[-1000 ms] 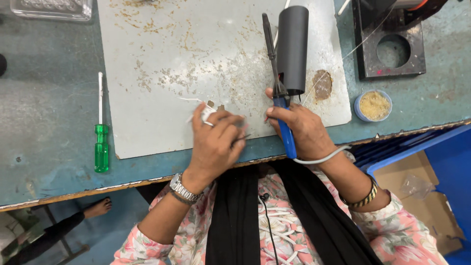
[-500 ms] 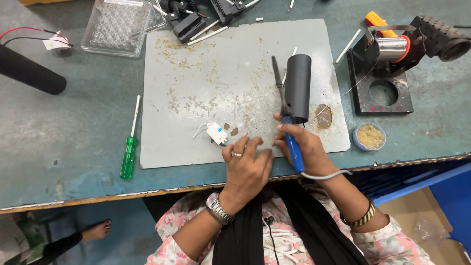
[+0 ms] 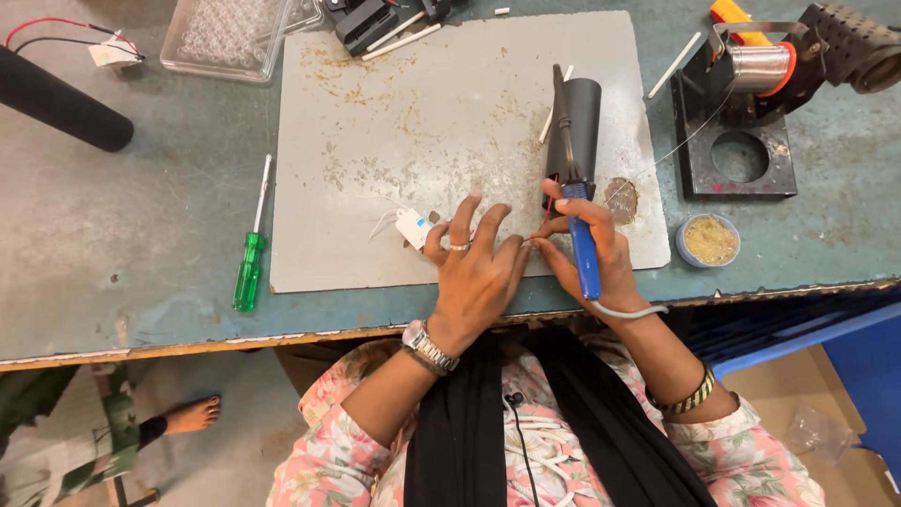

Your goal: The person solders wires onto a small white electrical component and a black cylindrical housing at a workbench. They strip and position the red and black wires, apply solder paste from a small container, and use a soldering iron to attach the wire ends, repositioning the wires between joints.

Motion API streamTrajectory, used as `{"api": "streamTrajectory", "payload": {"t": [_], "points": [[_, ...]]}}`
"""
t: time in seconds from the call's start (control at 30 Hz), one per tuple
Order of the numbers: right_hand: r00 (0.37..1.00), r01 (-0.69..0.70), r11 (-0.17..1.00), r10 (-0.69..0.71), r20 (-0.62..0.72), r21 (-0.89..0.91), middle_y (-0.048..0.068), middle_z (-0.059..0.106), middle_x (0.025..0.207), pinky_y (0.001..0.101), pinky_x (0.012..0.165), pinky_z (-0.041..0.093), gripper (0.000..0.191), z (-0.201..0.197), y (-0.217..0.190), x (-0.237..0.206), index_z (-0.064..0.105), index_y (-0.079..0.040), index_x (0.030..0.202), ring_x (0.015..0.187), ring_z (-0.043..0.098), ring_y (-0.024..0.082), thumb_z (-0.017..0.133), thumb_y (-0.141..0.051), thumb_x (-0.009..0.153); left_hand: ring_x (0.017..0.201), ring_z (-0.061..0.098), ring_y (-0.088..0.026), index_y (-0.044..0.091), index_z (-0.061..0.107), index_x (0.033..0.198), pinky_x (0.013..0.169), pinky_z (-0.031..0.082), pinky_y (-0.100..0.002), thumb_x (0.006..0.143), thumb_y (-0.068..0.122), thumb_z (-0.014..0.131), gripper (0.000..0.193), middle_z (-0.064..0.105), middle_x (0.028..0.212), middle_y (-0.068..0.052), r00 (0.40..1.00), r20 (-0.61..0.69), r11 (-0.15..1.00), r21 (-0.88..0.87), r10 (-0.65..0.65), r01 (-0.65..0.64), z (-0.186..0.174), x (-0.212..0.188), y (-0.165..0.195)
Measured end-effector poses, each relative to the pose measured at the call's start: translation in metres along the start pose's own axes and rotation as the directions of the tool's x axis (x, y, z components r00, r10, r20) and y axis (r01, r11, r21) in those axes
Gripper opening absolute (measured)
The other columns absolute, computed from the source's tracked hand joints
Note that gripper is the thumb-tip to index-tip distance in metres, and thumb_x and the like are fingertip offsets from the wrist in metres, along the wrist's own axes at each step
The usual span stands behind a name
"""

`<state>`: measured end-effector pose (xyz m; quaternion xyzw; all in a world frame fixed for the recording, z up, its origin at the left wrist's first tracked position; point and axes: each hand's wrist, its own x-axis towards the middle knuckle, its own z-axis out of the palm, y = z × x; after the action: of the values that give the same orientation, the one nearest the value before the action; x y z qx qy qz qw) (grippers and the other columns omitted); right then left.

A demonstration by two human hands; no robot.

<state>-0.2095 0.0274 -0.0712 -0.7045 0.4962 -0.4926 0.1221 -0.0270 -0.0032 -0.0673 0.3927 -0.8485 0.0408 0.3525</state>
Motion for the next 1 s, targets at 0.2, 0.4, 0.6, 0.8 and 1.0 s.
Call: {"api": "streamTrajectory", "payload": {"t": [0.2,0.4,0.6,0.8,1.0], "points": [[0.997,-0.069,0.987,0.073,-0.024,0.144,0.024,0.058,0.147,0.0315,0.086,0.063,0.063,0.0,-0.001,0.0,0.036,-0.007,0.131,0.098,0.077,0.023,0.077,0.012,0.087,0.144,0.042,-0.027,0.017,0.075,0.101,0.116,0.017,-0.059,0.096,0.028,0.076,0.012,0.066,0.118,0.002,0.999,0.021,0.999,-0.034,0.024,-0.024,-0.001,0.008,0.001],[0.992,-0.095,0.955,0.113,-0.05,0.28,0.024,0.053,0.152,0.0328,0.089,0.063,0.064,0.0,0.002,-0.003,0.035,-0.008,0.134,0.1,0.076,0.023,0.075,0.014,0.09,0.142,0.042,-0.029,0.016,0.076,0.109,0.116,0.011,-0.062,0.09,0.028,0.076,0.022,0.069,0.117,0.003,0.997,0.03,0.992,-0.103,-0.071,0.074,-0.016,0.008,-0.001],[0.994,-0.083,0.957,0.1,-0.047,0.279,0.024,0.052,0.152,0.0334,0.09,0.064,0.065,0.0,0.001,-0.003,0.035,-0.008,0.134,0.101,0.075,0.023,0.076,0.014,0.089,0.146,0.037,-0.029,0.019,0.076,0.106,0.117,0.005,-0.065,0.092,0.031,0.078,0.019,0.067,0.12,0.004,0.998,0.038,0.993,-0.1,-0.054,0.058,-0.023,0.001,0.0],[0.989,-0.108,0.935,0.134,-0.057,0.336,0.025,0.051,0.154,0.0334,0.091,0.063,0.066,0.0,0.002,-0.003,0.035,-0.008,0.137,0.102,0.074,0.022,0.074,0.016,0.09,0.148,0.035,-0.029,0.02,0.075,0.096,0.118,-0.002,-0.068,0.092,0.032,0.079,0.013,0.066,0.122,0.005,0.999,0.041,0.999,-0.039,-0.006,0.008,-0.013,0.003,-0.006],[0.989,-0.103,0.923,0.135,-0.059,0.371,0.025,0.05,0.154,0.0331,0.091,0.063,0.067,0.001,0.003,-0.003,0.035,-0.008,0.138,0.103,0.073,0.022,0.074,0.017,0.09,0.149,0.034,-0.028,0.02,0.074,0.087,0.119,-0.002,-0.068,0.093,0.029,0.079,0.012,0.067,0.124,0.007,1.0,0.028,0.996,-0.085,-0.008,0.011,-0.005,0.005,-0.005]]}}
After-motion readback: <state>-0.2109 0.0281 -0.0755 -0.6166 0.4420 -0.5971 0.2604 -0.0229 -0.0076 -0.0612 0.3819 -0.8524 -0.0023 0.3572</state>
